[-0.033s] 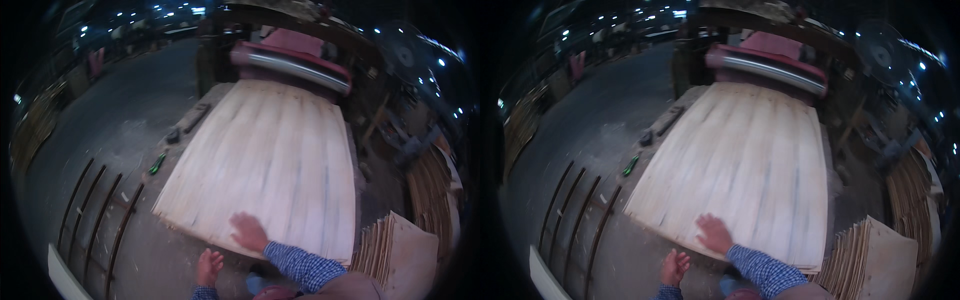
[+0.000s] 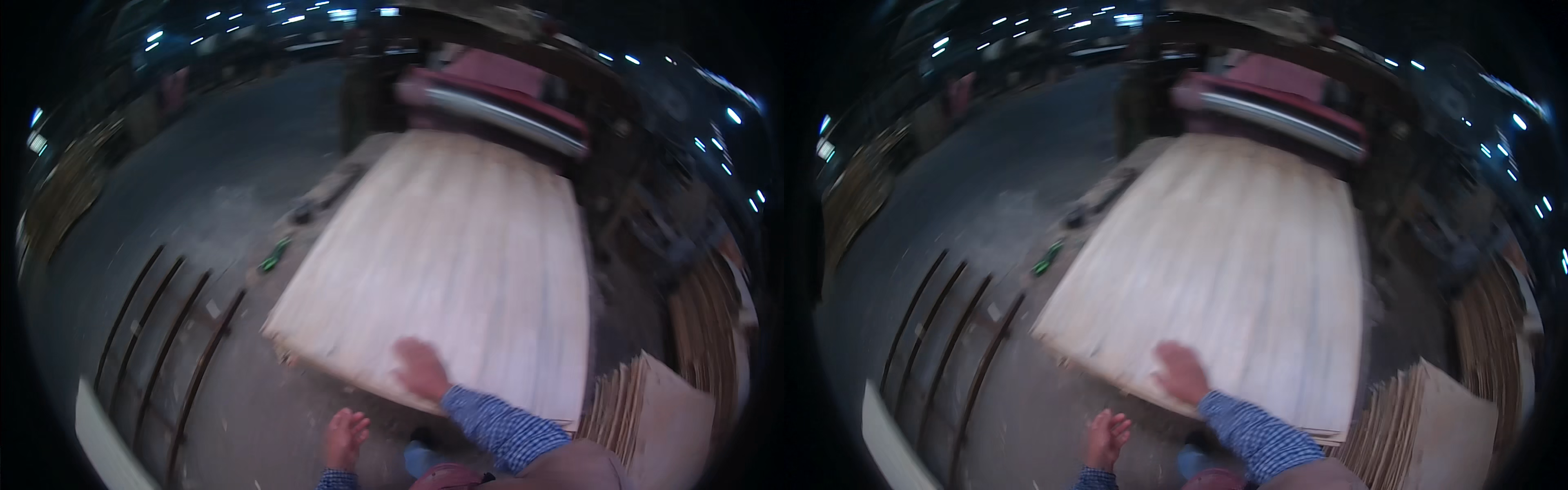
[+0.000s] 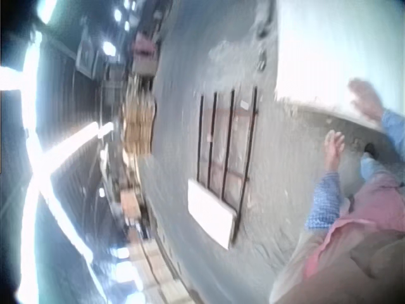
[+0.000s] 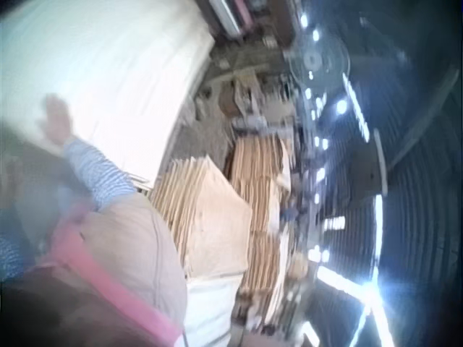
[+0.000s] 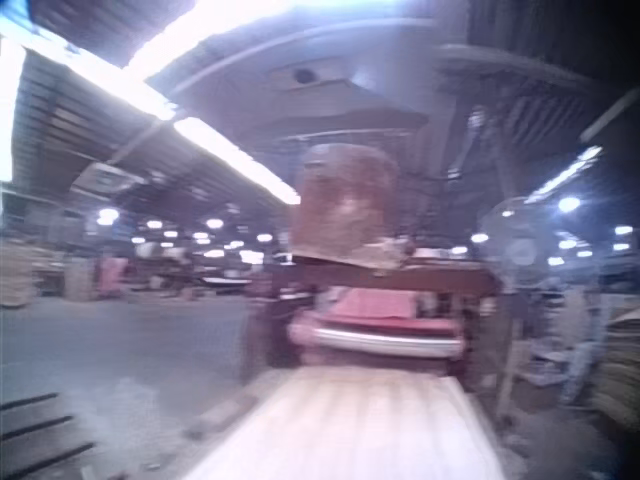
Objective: The person feeds thin sheets of wood veneer through a roller press by hand, then carries a metal grate across the warehouse floor and positions it.
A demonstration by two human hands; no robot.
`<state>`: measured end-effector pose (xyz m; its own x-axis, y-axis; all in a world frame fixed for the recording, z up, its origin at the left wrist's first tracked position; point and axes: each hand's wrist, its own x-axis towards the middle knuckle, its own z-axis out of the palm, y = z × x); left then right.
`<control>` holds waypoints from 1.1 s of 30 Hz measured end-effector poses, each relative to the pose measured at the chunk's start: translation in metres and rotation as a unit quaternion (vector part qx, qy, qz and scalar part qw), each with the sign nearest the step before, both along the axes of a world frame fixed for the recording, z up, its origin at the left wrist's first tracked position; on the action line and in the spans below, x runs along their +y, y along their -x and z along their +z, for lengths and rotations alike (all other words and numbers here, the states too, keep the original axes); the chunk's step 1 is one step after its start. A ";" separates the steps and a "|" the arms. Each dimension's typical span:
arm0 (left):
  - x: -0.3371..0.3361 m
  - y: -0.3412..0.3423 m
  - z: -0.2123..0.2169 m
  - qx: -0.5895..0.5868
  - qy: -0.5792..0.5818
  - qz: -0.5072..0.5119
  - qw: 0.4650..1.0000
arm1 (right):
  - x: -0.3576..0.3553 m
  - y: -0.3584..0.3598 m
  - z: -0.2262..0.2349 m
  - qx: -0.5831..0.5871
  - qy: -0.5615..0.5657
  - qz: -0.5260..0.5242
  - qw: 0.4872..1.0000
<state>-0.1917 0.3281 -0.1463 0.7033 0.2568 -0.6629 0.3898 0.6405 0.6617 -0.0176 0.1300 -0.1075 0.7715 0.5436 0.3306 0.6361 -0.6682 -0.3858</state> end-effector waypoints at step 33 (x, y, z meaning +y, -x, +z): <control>0.642 0.678 -0.095 0.200 0.178 0.696 0.666 | 1.013 0.331 -0.241 0.343 0.282 0.320 0.837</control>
